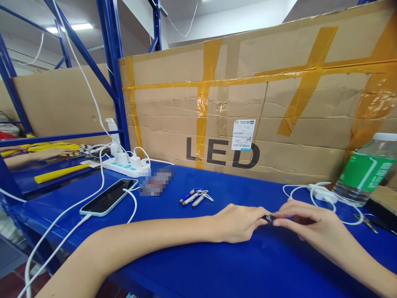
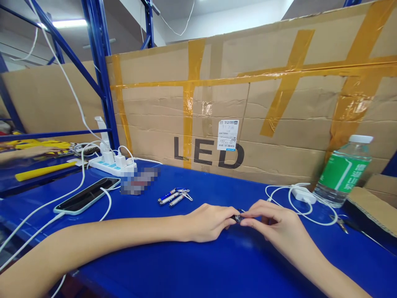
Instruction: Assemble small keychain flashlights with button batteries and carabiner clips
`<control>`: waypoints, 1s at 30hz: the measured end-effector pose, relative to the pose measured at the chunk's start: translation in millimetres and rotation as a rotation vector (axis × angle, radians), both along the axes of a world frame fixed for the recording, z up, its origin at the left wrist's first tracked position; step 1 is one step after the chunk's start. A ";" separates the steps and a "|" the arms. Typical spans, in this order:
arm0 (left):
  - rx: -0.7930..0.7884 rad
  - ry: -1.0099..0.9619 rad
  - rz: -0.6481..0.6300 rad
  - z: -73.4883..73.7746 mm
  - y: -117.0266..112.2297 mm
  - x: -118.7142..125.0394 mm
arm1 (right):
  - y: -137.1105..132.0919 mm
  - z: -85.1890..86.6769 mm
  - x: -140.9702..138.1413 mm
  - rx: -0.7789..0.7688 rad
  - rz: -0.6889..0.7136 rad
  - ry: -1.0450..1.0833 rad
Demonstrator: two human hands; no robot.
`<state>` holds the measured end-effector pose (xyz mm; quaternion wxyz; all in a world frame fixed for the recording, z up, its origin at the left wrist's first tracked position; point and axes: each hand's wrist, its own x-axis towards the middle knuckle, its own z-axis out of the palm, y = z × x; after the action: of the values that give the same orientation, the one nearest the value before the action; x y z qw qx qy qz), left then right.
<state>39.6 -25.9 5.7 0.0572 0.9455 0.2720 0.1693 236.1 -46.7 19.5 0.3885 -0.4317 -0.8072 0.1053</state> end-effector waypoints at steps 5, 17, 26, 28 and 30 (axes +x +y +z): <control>-0.006 -0.010 -0.001 1.0 0.0 0.6 | 2.1 -2.9 2.0 -0.046 -0.036 -0.001; -0.014 -0.033 -0.036 1.9 -1.9 1.1 | -4.8 -5.0 -4.1 -0.344 -0.085 0.221; -0.075 -0.046 -0.056 1.3 -0.4 -0.6 | -5.5 0.4 -3.3 -0.386 -0.051 0.166; -0.109 -0.061 -0.089 1.3 -0.7 -0.9 | -3.0 0.9 -0.1 -0.388 -0.020 0.117; -0.136 -0.074 -0.133 0.3 -0.7 -1.4 | -1.0 0.5 2.5 -0.368 0.011 0.079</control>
<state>38.1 -26.7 5.9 0.1421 0.9485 0.2174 0.1812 238.6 -47.7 20.0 0.3338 -0.4864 -0.7609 0.2704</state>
